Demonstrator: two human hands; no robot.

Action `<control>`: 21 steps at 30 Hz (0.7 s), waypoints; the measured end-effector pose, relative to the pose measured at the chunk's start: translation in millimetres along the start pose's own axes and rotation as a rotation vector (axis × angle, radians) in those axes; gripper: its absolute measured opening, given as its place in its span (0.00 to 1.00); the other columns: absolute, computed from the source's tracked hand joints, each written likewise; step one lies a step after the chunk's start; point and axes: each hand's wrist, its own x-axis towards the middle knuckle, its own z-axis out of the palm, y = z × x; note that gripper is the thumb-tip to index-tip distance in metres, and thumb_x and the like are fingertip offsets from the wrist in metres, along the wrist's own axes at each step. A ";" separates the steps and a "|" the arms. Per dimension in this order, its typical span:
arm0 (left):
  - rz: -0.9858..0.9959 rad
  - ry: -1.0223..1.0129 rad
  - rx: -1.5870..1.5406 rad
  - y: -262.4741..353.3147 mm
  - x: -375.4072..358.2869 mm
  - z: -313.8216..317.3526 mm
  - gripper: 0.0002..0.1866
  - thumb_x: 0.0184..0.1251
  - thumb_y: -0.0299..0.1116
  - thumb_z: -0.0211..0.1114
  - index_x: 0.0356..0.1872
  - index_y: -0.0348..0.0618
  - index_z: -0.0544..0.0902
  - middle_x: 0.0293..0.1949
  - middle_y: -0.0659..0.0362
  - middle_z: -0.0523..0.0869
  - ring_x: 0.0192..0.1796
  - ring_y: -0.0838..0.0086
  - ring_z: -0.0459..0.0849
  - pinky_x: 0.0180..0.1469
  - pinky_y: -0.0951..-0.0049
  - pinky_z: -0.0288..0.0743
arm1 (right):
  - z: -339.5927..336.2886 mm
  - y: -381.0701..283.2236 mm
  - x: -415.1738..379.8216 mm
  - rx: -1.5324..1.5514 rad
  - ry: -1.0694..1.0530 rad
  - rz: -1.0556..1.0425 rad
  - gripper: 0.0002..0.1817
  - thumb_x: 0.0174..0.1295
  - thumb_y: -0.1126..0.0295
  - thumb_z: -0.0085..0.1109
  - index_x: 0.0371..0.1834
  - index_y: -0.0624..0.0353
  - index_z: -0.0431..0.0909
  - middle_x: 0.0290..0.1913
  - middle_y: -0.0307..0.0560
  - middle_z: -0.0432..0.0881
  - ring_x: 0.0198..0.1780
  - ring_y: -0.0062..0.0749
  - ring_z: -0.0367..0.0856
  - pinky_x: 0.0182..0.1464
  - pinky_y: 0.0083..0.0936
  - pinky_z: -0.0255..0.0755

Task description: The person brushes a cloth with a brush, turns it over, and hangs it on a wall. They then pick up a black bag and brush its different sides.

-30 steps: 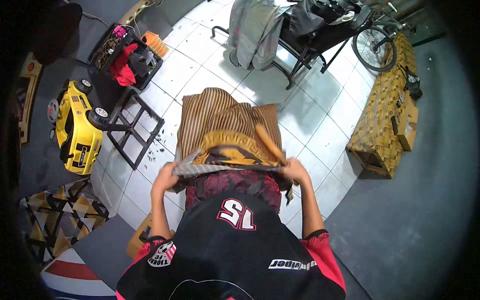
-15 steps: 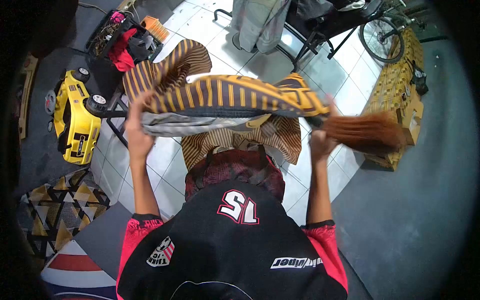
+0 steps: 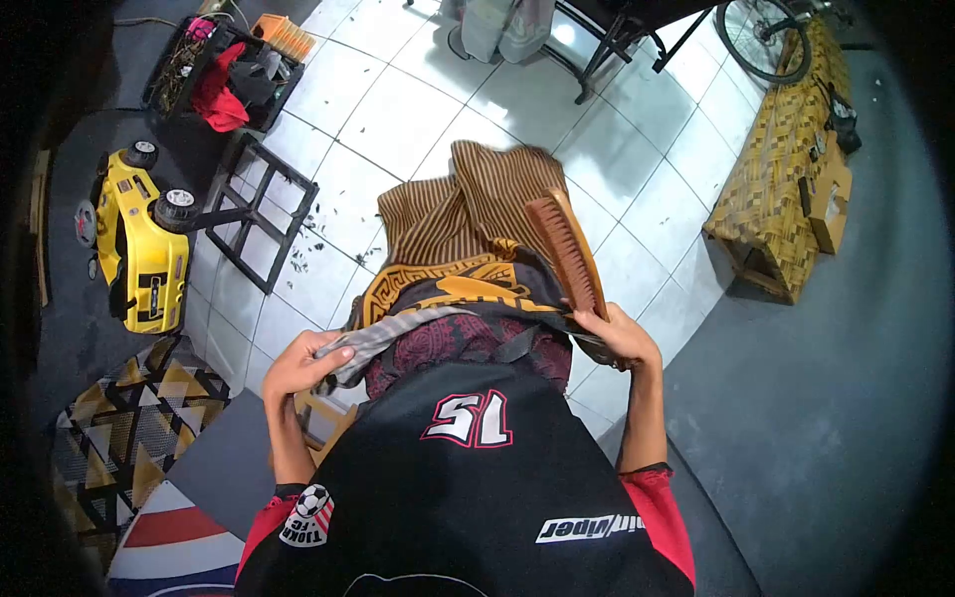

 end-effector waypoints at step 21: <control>-0.188 -0.002 -0.147 -175.4 115.4 34.3 0.30 0.72 0.43 0.45 0.70 0.42 0.51 0.67 0.53 0.63 0.68 0.67 0.62 0.68 0.72 0.53 | -9.1 118.1 111.2 -0.269 0.117 0.176 0.18 0.60 0.58 0.59 0.28 0.65 0.80 0.21 0.31 0.75 0.22 0.14 0.68 0.25 0.20 0.64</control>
